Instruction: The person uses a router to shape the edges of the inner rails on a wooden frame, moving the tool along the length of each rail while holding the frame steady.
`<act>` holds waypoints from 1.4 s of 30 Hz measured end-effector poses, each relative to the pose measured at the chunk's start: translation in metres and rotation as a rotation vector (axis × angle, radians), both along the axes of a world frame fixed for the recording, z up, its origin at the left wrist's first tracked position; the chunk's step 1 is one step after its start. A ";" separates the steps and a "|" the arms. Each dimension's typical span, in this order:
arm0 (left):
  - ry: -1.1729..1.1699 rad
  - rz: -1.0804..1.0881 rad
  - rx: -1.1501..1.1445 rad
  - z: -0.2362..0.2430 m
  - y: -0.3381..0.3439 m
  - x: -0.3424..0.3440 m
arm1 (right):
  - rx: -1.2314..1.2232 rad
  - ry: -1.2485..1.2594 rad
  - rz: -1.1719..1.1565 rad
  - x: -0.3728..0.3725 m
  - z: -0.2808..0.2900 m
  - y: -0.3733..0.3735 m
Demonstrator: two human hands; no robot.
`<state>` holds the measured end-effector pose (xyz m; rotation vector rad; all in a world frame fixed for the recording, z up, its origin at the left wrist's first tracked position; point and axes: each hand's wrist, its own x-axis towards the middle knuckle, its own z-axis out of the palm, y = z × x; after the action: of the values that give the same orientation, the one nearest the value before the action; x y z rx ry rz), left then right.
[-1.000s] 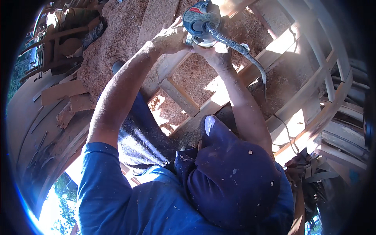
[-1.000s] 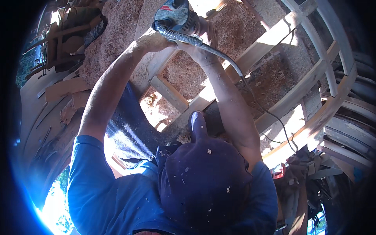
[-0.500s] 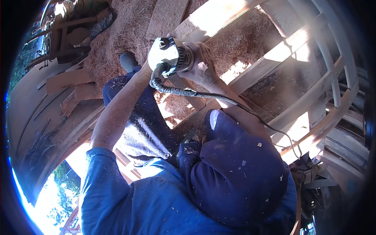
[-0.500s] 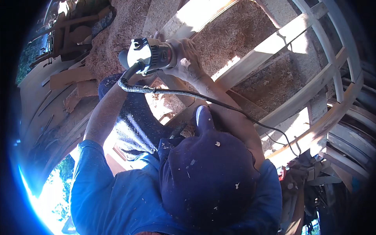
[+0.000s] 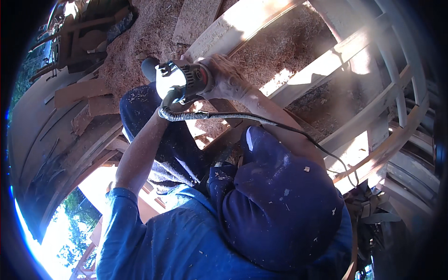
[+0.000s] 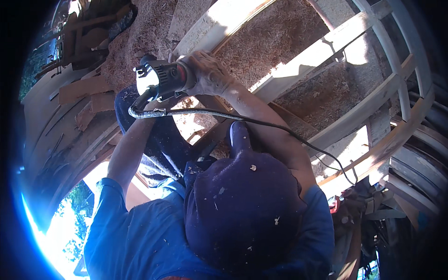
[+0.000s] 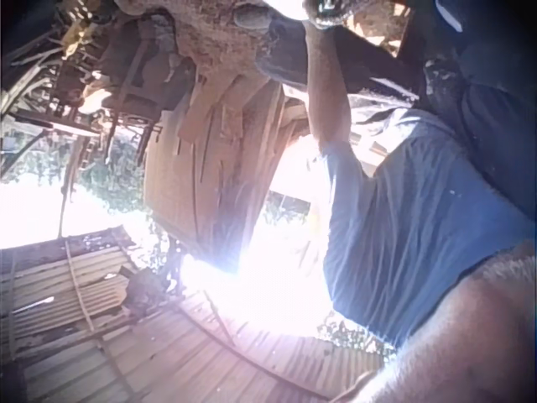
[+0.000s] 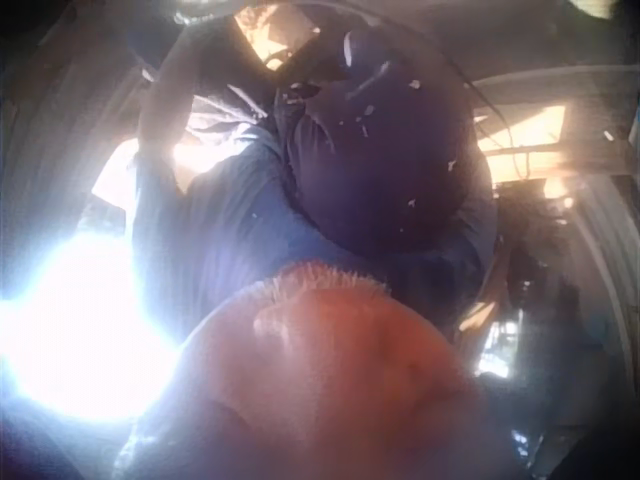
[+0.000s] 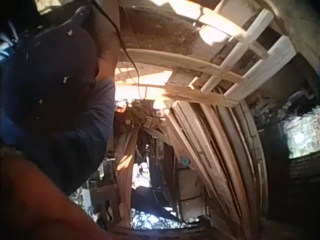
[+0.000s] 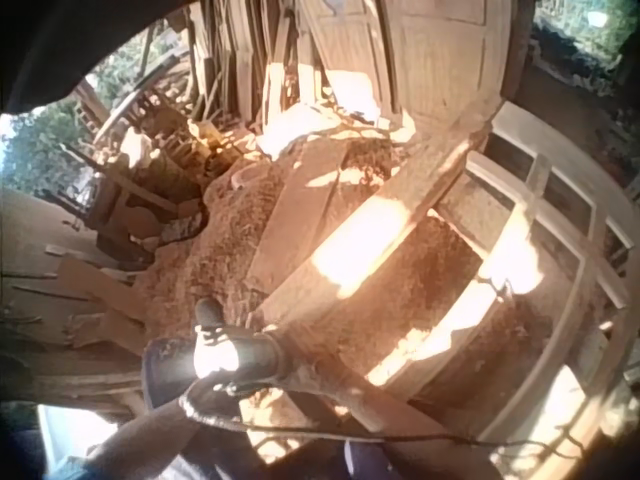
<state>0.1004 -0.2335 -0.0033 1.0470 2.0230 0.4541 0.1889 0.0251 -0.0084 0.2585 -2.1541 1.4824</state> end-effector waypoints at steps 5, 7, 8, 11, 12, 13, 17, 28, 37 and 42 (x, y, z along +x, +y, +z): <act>0.093 -0.026 -0.022 0.007 -0.015 0.012 | -0.020 -0.005 0.037 -0.003 -0.001 -0.008; 0.128 -0.035 -0.030 0.010 -0.017 0.013 | -0.020 0.001 0.034 -0.002 0.000 -0.007; 0.151 -0.039 -0.039 0.013 -0.021 0.013 | -0.006 -0.005 0.014 -0.001 0.003 -0.009; 0.203 -0.058 -0.044 0.014 -0.014 0.005 | 0.031 -0.036 -0.059 0.003 0.006 -0.010; 0.227 -0.075 -0.038 0.014 -0.005 -0.001 | 0.037 -0.050 -0.091 0.005 0.006 -0.007; 0.246 -0.089 -0.034 0.012 0.004 -0.007 | 0.036 -0.064 -0.116 0.006 0.004 -0.008; 0.316 -0.153 -0.033 0.007 0.039 -0.028 | 0.054 -0.078 -0.249 0.007 0.000 0.007; 0.518 -0.362 -0.081 0.007 0.185 -0.078 | 0.327 0.020 -0.580 -0.020 -0.026 0.089; 0.347 -0.157 -0.043 -0.032 0.278 -0.138 | -0.097 -0.142 -0.411 -0.040 0.011 0.172; -0.034 0.005 0.297 -0.025 0.220 -0.105 | -0.229 -0.124 -0.521 -0.003 0.011 0.188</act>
<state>-0.0049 -0.0138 -0.0287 1.2013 1.9668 0.7884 0.1859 0.2132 0.0026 -0.4534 -1.9149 1.4348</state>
